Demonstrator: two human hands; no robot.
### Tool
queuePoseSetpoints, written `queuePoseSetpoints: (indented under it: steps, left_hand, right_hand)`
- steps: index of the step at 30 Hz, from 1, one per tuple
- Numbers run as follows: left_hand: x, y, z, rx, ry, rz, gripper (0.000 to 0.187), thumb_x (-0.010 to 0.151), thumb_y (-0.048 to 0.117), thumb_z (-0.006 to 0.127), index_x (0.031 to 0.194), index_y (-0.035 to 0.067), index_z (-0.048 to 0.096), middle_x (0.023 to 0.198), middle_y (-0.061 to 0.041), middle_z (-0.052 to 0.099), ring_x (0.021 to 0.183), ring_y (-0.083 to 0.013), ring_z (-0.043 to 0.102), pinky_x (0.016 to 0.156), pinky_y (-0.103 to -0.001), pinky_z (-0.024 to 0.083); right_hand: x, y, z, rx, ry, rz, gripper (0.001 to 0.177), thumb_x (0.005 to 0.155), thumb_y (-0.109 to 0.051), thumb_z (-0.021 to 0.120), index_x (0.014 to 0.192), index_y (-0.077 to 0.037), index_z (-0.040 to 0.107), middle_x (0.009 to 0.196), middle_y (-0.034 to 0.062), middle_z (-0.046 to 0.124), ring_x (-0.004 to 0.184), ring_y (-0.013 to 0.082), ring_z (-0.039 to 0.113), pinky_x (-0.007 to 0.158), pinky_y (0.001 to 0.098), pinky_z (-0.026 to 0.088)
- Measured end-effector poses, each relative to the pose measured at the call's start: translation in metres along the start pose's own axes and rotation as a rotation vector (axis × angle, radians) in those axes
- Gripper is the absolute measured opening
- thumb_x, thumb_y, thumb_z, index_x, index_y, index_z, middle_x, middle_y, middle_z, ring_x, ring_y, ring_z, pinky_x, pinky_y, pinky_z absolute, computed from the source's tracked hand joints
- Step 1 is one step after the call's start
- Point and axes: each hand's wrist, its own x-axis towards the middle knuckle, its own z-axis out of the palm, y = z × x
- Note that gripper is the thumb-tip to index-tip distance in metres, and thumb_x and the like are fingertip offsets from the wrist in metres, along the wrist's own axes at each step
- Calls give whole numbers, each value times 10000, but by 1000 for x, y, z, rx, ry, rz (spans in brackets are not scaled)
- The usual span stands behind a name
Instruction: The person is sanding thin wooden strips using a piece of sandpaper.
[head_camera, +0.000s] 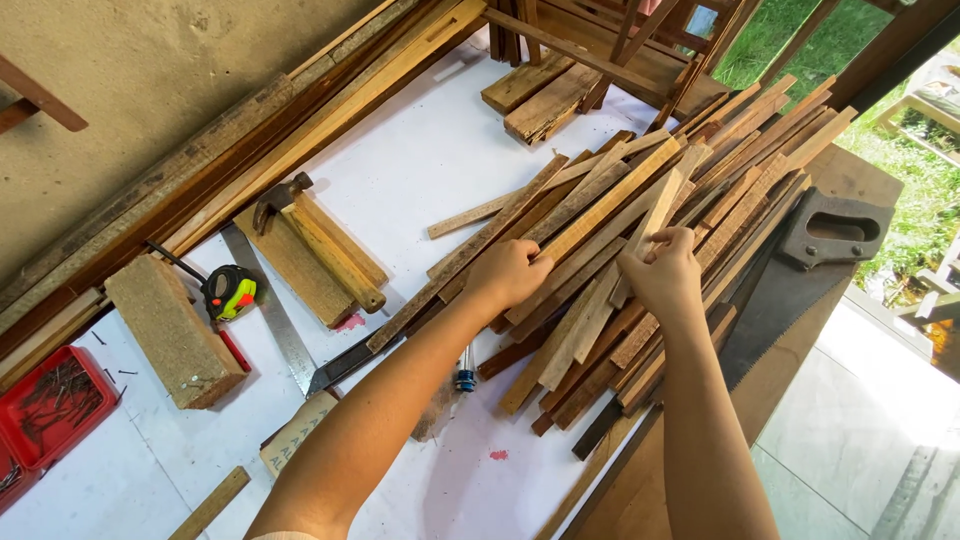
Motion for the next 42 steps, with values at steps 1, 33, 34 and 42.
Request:
queuePoseSetpoints:
  steps: [1,33,34,42]
  left_hand:
    - [2,-2,2,-1,-1,0,348,859,442,564,881,138,733,795,-93,740,708,-280,698,686,-461,562]
    - [-22,-16,-26,-854,-544,73,393,1026,333,294,1099,97,599,612,-60,580,397,-124,489,360,-278,446]
    - [-22,-18,-25,-854,-543,73,393,1026,333,294,1099,97,599,612,-60,580,397,-124,489,360,-278,446]
    - [-27,-36,-14,-836,-449,22,534,974,236,459,1468,36,475,815,-113,720,504,-148,675,469,-306,583]
  right_hand:
    - [1,3,0,-1,0,1,554,847,-237,761,1257,10,483,882,119,670,789,209,674,712,336,573]
    - [-17,-18,33,409,27,-279,506,976,-267,735,1368,-36,512,1110,92,760,967,123,722,828,280,598]
    - [-17,-20,32,410,26,-279,506,976,-267,735,1368,-36,512,1110,92,760,967,123,722,828,280,598]
    - [-27,-32,37,556,-21,-241,518,976,-146,740,1319,-20,373,889,98,740,831,115,712,746,243,585]
